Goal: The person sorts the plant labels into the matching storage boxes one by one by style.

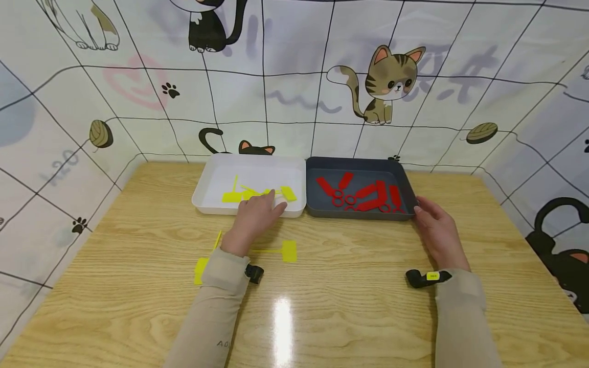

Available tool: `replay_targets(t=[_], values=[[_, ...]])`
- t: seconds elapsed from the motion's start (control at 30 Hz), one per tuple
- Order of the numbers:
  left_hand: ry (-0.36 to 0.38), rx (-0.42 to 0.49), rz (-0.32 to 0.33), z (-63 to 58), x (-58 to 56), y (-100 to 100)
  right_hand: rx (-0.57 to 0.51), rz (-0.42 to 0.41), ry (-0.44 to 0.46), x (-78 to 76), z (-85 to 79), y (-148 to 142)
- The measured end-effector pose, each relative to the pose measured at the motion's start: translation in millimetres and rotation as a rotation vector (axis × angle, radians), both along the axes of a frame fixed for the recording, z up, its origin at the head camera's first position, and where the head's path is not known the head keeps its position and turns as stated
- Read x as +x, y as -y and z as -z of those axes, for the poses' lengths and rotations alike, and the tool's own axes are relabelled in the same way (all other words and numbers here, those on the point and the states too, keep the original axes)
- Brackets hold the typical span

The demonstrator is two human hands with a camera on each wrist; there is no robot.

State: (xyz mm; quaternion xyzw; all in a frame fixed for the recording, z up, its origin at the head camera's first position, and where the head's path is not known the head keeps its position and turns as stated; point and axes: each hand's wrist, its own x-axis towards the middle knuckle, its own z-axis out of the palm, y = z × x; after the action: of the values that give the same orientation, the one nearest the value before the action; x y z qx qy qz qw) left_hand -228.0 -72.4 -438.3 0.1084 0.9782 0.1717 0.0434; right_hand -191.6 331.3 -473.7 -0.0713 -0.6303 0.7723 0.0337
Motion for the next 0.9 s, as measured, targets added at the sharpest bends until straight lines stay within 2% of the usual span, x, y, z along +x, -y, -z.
replay_targets(t=[0.17,0.4,0.9], values=[[0.021,-0.009,0.003,-1.0,2.8,-0.5,-0.01,0.002,-0.002,-1.1,-0.4,0.8],[-0.01,-0.021,0.016,-1.4,5.5,0.3,-0.046,0.011,-0.029,-1.4,0.7,1.1],[0.026,0.008,0.01,-4.3,6.9,-1.0,-0.011,0.017,-0.011,-0.4,1.6,-0.4]])
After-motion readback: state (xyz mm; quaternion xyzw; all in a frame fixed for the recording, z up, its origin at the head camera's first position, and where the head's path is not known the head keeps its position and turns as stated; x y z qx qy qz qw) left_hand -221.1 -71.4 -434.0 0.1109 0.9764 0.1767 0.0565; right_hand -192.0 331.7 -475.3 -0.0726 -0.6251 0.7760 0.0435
